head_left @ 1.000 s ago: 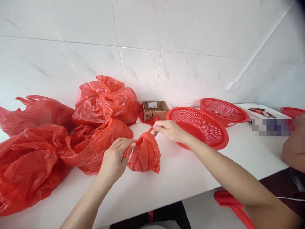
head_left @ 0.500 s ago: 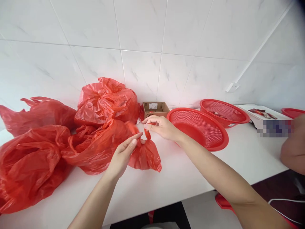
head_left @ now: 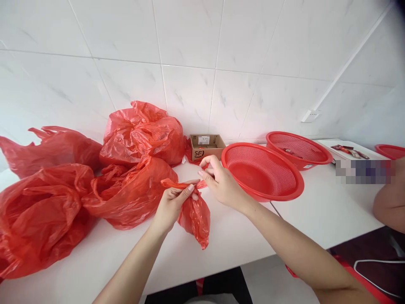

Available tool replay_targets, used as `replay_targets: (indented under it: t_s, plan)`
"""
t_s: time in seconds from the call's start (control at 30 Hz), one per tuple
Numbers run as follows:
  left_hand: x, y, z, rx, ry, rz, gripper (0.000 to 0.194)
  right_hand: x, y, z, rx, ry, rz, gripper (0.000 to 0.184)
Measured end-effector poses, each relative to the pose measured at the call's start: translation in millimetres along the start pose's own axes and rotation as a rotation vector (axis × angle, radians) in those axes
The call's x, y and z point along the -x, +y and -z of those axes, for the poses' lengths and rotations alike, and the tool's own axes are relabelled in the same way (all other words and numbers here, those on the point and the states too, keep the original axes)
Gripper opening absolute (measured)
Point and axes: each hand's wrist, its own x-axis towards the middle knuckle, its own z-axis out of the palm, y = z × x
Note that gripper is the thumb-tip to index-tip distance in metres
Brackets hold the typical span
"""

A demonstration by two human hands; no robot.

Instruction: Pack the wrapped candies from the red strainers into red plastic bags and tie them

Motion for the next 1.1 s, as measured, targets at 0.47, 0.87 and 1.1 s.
replay_targets:
  t_s: [0.47,0.87,1.1]
  plan:
    - [9,11,15.6,-0.381,-0.161,-0.189,0.005,28,31,-18,-0.128,-0.037,0.029,0.039]
    - [4,-22,4.1,-0.516,0.123,-0.334,0.018,47,41,-50,-0.410,-0.036,-0.051,0.025]
    - [5,-9,9.6,-0.618,0.071,-0.436,0.005,32,43,-27,-0.558,-0.092,-0.188,0.024]
